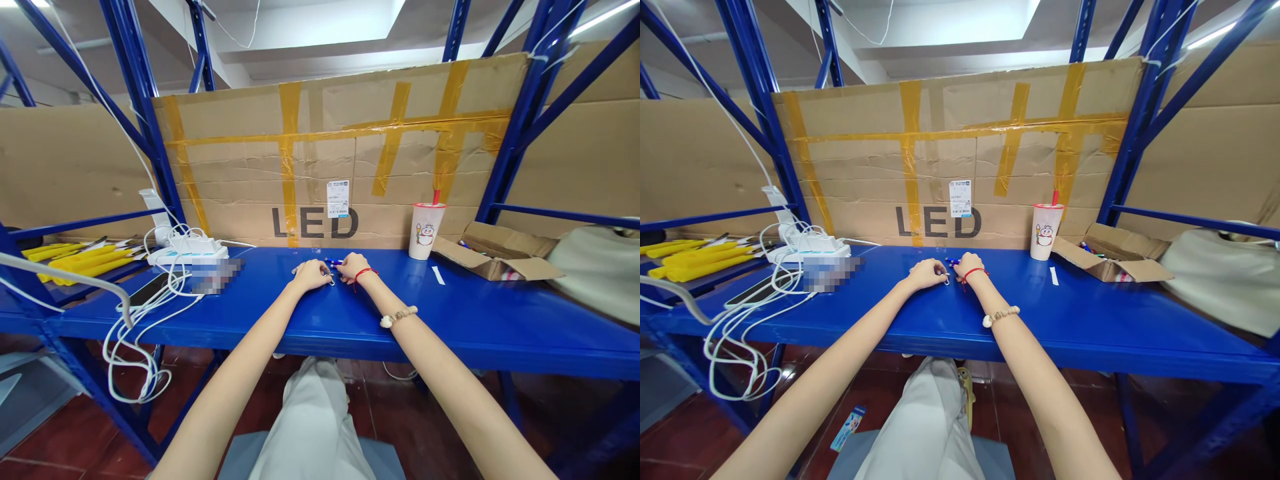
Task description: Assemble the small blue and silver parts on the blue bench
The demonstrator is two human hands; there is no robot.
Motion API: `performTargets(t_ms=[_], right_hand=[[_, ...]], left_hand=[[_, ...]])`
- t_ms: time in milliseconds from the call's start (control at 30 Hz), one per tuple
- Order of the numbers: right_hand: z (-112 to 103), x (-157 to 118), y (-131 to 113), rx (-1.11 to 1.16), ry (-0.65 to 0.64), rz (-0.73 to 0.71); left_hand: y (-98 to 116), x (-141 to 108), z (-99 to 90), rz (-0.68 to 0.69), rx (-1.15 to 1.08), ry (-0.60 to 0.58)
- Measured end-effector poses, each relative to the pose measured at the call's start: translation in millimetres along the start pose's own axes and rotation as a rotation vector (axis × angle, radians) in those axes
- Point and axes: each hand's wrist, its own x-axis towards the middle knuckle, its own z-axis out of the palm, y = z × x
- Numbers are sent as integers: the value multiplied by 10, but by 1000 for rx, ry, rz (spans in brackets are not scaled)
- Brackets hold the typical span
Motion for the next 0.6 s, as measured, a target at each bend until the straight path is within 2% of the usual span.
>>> performTargets(t_ms=[100,300,433,500,600], right_hand=[[43,8,-26,161,-74,-1],[61,-64,-129,396,-105,0],[98,-83,-199,700,-242,14],[116,-85,-217,805,-314,13],[125,-85,-212,821,-292,-2]], left_hand=[[-6,7,11,-35,-37,2],[-43,55,47,-63,-236,22],[-48,76,37,-63,-325,40],[-57,87,34,-75,-353,79],[-91,108,38,-137,-380,170]])
